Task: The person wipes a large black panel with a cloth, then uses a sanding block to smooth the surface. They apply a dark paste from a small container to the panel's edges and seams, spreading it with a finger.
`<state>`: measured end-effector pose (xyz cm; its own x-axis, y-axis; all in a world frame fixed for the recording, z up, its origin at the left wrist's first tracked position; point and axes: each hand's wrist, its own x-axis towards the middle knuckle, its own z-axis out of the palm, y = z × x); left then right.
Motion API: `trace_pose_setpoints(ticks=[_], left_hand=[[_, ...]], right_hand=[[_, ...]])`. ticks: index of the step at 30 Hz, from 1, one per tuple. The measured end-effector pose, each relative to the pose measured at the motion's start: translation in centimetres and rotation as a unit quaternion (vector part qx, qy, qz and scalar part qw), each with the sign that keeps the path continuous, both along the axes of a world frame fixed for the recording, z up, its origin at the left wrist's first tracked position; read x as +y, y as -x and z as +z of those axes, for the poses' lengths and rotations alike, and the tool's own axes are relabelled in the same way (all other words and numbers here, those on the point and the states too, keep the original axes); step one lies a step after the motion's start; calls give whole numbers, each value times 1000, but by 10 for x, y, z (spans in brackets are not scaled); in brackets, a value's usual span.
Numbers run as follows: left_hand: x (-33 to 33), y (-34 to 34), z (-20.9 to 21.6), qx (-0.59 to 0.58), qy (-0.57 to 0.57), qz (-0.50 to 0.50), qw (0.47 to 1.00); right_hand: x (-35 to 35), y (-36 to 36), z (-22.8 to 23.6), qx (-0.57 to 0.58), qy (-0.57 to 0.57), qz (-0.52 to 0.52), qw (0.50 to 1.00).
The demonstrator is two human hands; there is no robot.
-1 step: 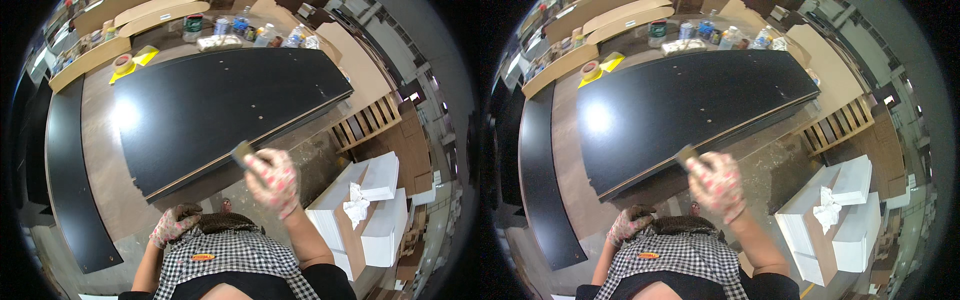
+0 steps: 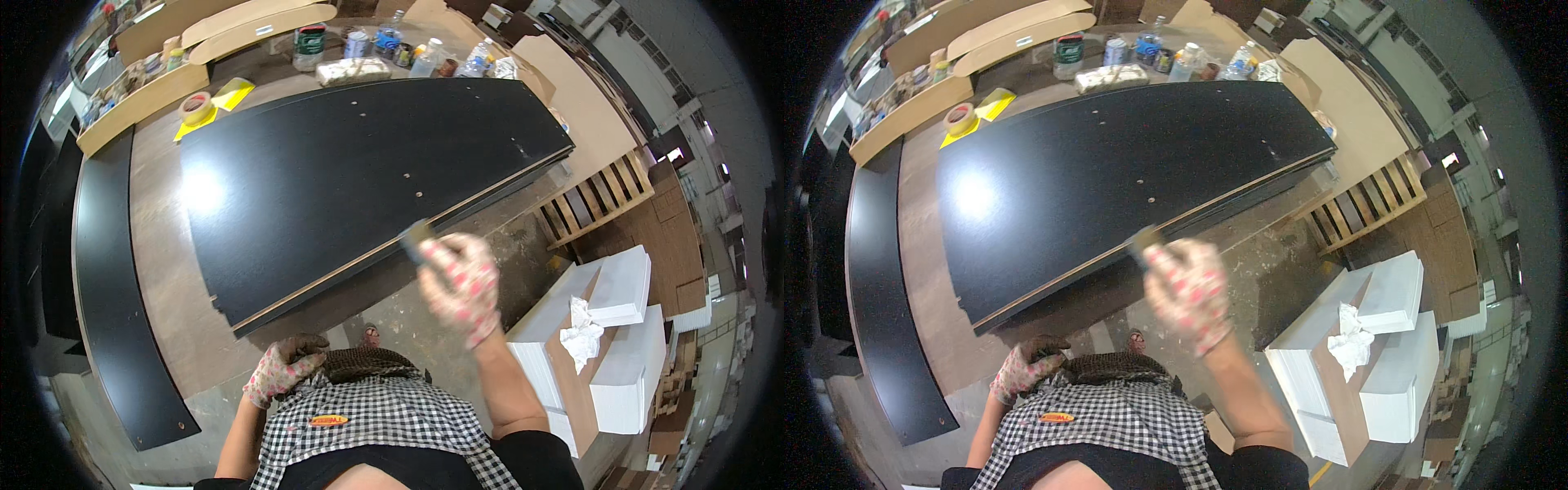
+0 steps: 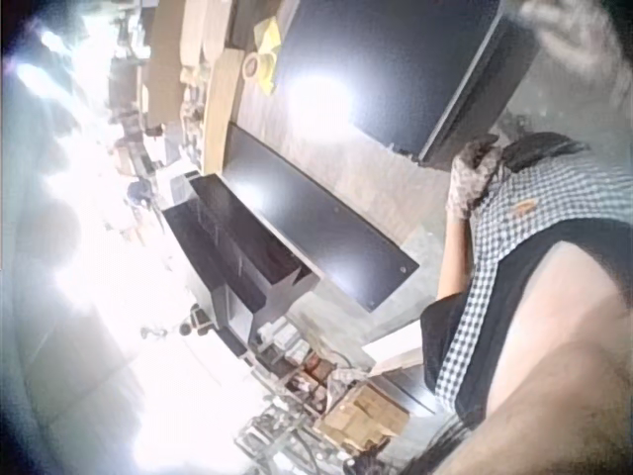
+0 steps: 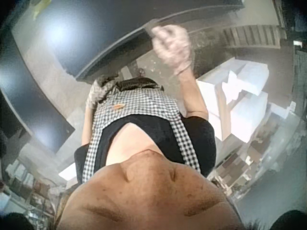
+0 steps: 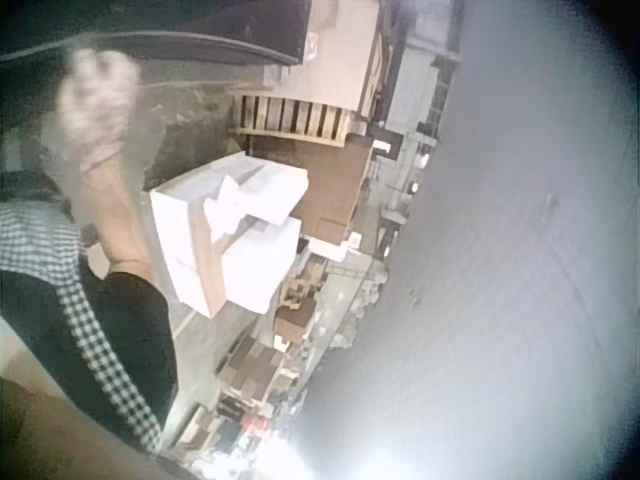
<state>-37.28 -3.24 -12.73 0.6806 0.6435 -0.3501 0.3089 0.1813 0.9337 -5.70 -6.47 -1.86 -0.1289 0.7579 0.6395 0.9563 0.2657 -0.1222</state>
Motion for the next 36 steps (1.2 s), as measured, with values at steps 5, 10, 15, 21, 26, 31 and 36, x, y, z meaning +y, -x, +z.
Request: trace_pose_setpoints(ticks=[5, 10, 15, 21, 26, 31, 36], left_hand=[[8, -46, 14, 22, -63, -2, 998], [17, -124, 15, 97, -114, -49, 987], [19, -241, 1, 75, -142, -50, 986], [31, -366, 24, 132, -157, -51, 978], [33, -420, 40, 156, -120, -5, 980], [39, -451, 34, 195, -159, -28, 967], [47, -474, 38, 191, -128, -32, 973]], right_hand=[[12, -72, 15, 54, -9, -119, 991], [8, -126, -30, 5, 46, -13, 999], [33, -303, -13, 14, -44, -148, 988], [30, -364, -41, 48, 17, 32, 998], [53, -516, -29, -10, -4, -123, 992], [67, -579, -2, 22, -32, -263, 964], [60, -578, -15, 58, -13, -100, 993]])
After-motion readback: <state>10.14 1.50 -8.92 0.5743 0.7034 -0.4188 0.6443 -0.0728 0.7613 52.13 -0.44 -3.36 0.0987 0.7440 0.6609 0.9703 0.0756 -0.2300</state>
